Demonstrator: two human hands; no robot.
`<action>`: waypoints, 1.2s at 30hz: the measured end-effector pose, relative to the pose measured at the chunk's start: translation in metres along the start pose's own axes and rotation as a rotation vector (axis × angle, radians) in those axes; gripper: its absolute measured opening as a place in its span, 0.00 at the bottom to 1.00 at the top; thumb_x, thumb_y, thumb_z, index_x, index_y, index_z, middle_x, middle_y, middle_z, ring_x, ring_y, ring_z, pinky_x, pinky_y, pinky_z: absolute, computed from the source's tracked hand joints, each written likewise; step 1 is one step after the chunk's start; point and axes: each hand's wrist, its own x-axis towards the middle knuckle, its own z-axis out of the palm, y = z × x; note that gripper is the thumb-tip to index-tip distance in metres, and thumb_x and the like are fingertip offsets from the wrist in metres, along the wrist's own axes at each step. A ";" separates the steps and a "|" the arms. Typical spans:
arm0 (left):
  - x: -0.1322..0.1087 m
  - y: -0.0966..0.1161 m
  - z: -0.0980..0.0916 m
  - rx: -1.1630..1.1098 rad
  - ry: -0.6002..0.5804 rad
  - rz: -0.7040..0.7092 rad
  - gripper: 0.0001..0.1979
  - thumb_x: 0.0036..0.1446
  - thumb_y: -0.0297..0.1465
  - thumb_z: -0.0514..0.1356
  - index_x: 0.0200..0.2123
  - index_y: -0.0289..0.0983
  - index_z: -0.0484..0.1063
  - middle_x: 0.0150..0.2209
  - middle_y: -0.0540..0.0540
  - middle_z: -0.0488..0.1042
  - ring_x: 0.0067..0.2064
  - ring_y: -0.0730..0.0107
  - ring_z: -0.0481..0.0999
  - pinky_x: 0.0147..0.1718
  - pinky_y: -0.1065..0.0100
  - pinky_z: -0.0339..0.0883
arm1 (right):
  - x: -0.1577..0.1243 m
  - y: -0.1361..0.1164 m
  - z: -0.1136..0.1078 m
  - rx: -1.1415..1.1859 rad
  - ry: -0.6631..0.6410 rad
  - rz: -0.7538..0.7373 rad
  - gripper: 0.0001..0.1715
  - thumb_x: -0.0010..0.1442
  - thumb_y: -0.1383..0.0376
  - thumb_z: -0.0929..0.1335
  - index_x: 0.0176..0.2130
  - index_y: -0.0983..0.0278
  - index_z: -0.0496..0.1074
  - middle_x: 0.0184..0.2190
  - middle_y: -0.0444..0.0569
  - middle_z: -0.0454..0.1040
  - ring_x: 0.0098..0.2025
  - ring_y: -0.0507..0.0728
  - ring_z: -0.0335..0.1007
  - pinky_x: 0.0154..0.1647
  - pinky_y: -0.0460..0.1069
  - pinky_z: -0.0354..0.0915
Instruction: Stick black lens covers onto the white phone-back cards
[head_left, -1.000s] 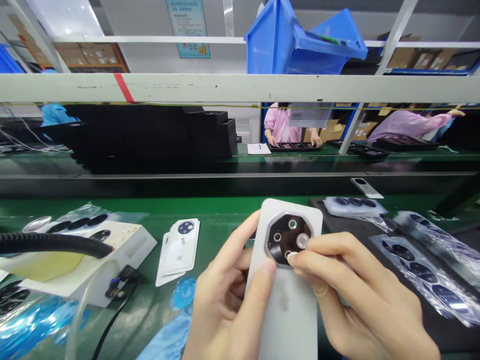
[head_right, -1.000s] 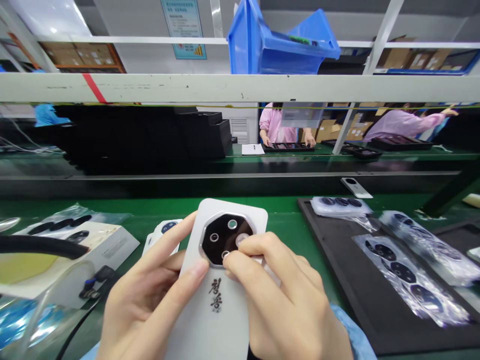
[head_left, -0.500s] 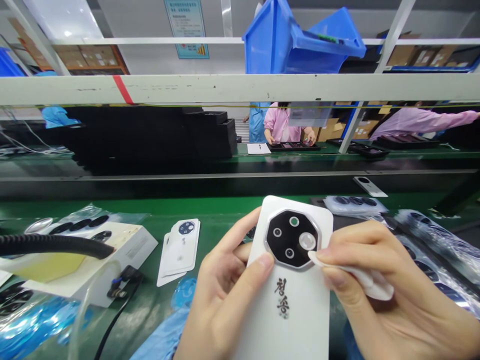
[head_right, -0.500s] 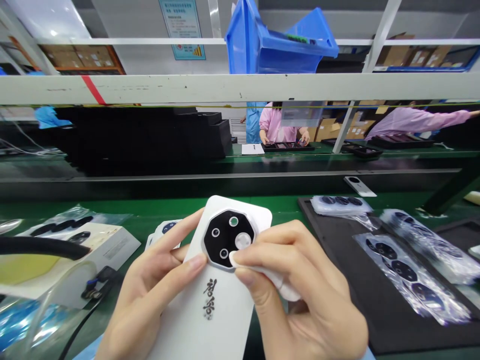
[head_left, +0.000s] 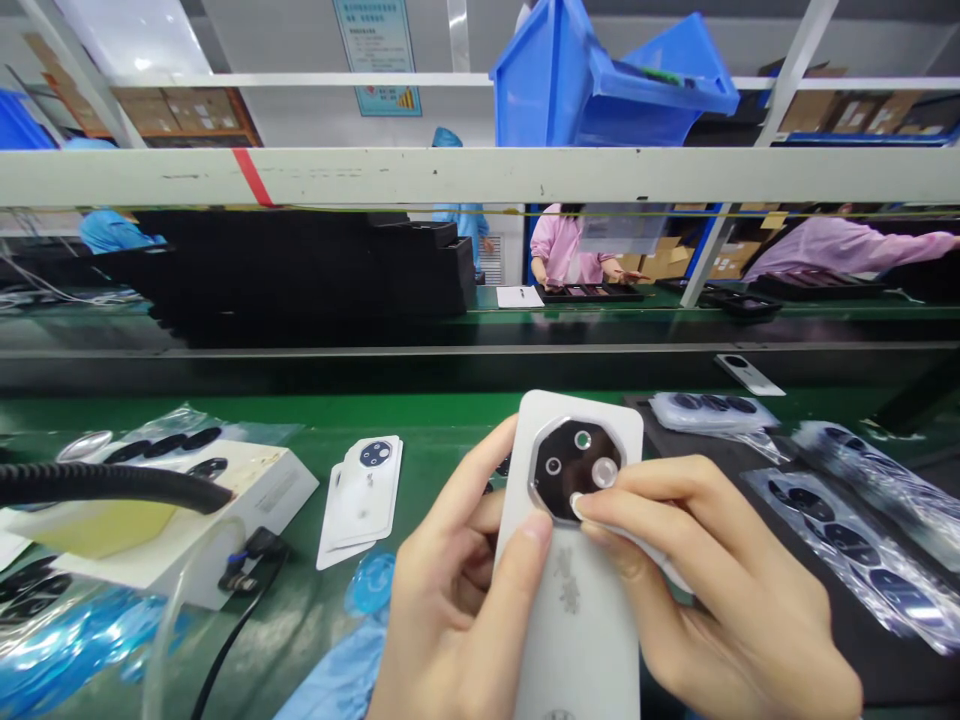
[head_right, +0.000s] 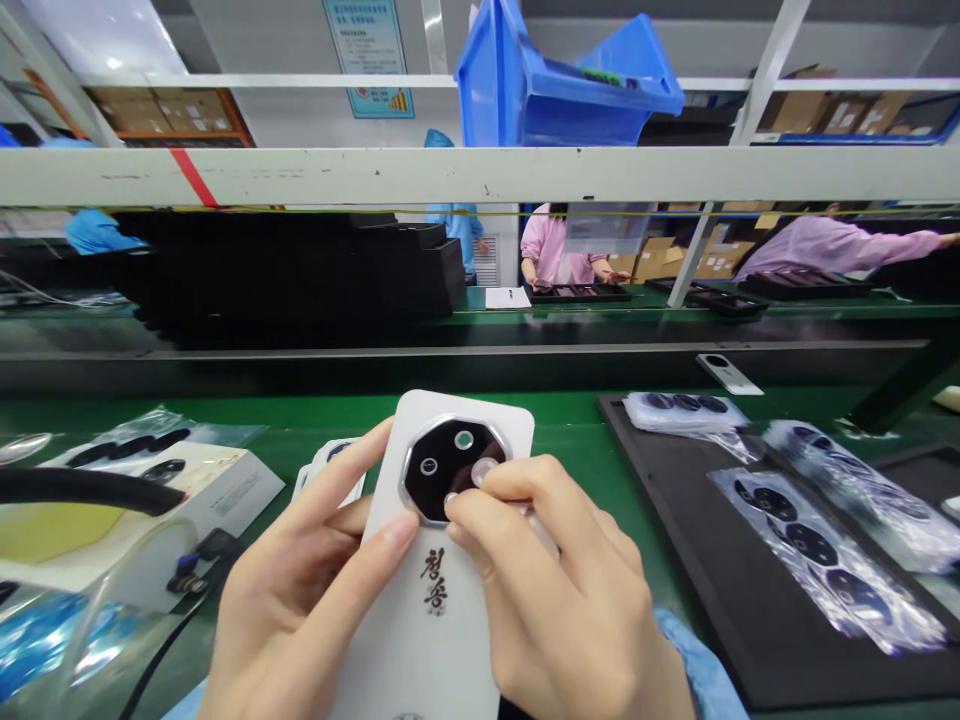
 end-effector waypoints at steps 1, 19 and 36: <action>0.000 0.000 0.001 0.021 0.021 0.015 0.25 0.52 0.40 0.66 0.54 0.43 0.74 0.26 0.49 0.78 0.19 0.79 0.65 0.15 0.81 0.57 | -0.002 0.000 0.002 -0.016 -0.006 0.001 0.13 0.60 0.77 0.64 0.38 0.64 0.75 0.33 0.44 0.72 0.33 0.46 0.72 0.33 0.41 0.67; 0.003 0.004 0.001 -0.211 -0.099 -0.143 0.31 0.49 0.36 0.69 0.57 0.40 0.70 0.20 0.50 0.76 0.20 0.73 0.69 0.18 0.79 0.61 | 0.001 0.003 -0.005 0.373 0.210 0.172 0.11 0.54 0.78 0.68 0.36 0.64 0.72 0.29 0.46 0.70 0.33 0.53 0.68 0.26 0.47 0.65; 0.008 0.003 -0.005 -0.195 -0.148 -0.149 0.32 0.50 0.36 0.69 0.59 0.38 0.69 0.26 0.47 0.79 0.20 0.74 0.70 0.18 0.78 0.63 | -0.003 0.005 -0.006 0.326 0.185 0.153 0.12 0.54 0.77 0.69 0.38 0.64 0.73 0.31 0.47 0.71 0.35 0.54 0.69 0.26 0.48 0.66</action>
